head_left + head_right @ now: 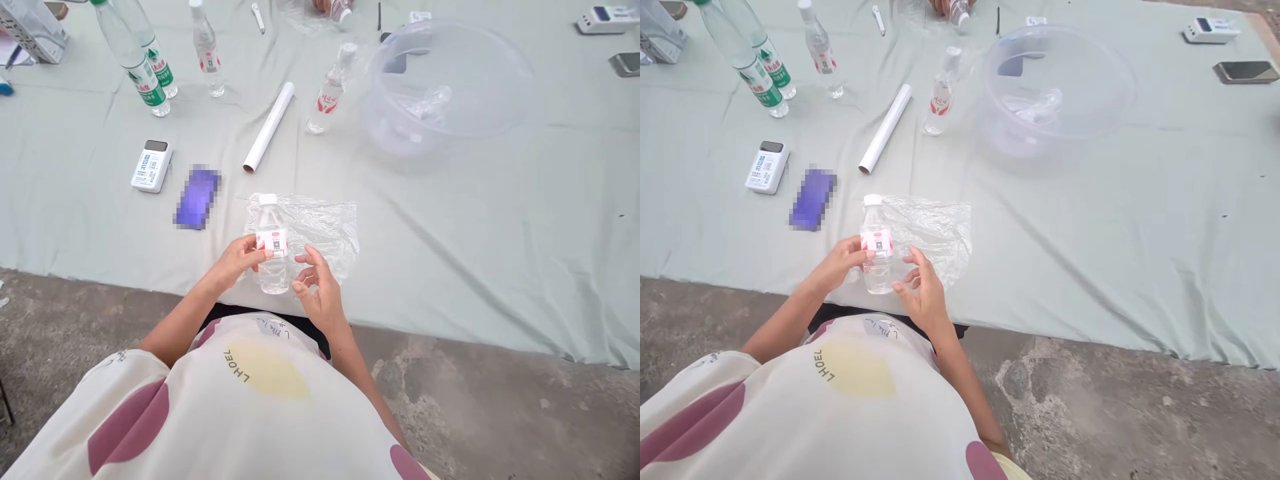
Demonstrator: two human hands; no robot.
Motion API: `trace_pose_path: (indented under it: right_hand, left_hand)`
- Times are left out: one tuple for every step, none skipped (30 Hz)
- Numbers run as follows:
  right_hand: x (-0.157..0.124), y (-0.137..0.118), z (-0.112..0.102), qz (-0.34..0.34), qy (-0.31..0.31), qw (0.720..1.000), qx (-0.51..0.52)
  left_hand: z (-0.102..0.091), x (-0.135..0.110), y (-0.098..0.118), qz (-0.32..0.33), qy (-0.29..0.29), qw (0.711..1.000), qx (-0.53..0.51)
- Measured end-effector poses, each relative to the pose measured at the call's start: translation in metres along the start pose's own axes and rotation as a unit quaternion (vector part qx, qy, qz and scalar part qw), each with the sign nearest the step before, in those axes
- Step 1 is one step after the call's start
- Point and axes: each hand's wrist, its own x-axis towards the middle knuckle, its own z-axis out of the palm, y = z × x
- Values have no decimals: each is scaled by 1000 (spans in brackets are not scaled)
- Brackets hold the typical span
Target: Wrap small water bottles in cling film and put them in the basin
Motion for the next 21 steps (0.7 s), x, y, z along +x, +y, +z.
trace_pose_path:
  right_hand:
    - [1, -3, 6, 19, -30, 999, 4]
    - [1, -4, 12, 41, -52, 998, 6]
    - [1, -5, 16, 62, -68, 996, 11]
    - [1, -4, 20, 82, -79, 993, 24]
    - [2, -3, 23, 98, -90, 990, 45]
    - [4, -3, 25, 108, -101, 986, 73]
    - [7, -2, 27, 114, -109, 982, 100]
    - [11, -2, 29, 114, -112, 980, 120]
    - [16, -3, 31, 110, -113, 979, 130]
    - [22, -4, 34, 104, -112, 980, 130]
    - [27, -5, 37, 98, -107, 982, 122]
    - [33, -5, 40, 92, -101, 985, 107]
    - [38, -5, 43, 88, -93, 988, 91]
    - [43, -5, 46, 84, -84, 990, 75]
    - [46, -4, 48, 82, -74, 992, 63]
    - [49, -2, 50, 78, -64, 994, 52]
    - [52, 0, 51, 76, -54, 995, 40]
    - [54, 1, 52, 75, -47, 996, 26]
    - [55, 2, 53, 75, -41, 996, 11]
    - [57, 3, 54, 78, -39, 996, -4]
    - [58, 3, 54, 84, -40, 996, -19]
  left_hand:
    - [10, -8, -9, -14, -15, 1000, -14]
    - [17, -15, -16, -22, -21, 999, -19]
    - [21, -20, -21, -25, -23, 999, -20]
    - [23, -24, -25, -24, -24, 999, -19]
    - [22, -27, -27, -20, -25, 999, -16]
    - [19, -29, -29, -14, -27, 999, -14]
    - [15, -30, -29, -8, -28, 999, -13]
    - [10, -31, -30, -3, -26, 1000, -10]
    - [5, -31, -30, -1, -16, 1000, -5]
    - [-1, -31, -31, 0, 4, 1000, 3]
    - [-6, -31, -32, -1, 35, 999, 16]
    - [-10, -32, -35, -2, 73, 997, 39]
    - [-14, -33, -37, -3, 115, 991, 75]
    - [-17, -34, -41, -5, 156, 980, 121]
    - [-19, -36, -44, -10, 191, 966, 175]
    - [-21, -39, -48, -19, 216, 949, 230]
    - [-21, -41, -51, -32, 231, 931, 282]
    - [-21, -44, -55, -45, 239, 914, 326]
    - [-21, -45, -58, -58, 239, 899, 362]
    - [-19, -47, -60, -70, 235, 885, 395]
    - [-17, -47, -62, -79, 228, 872, 425]
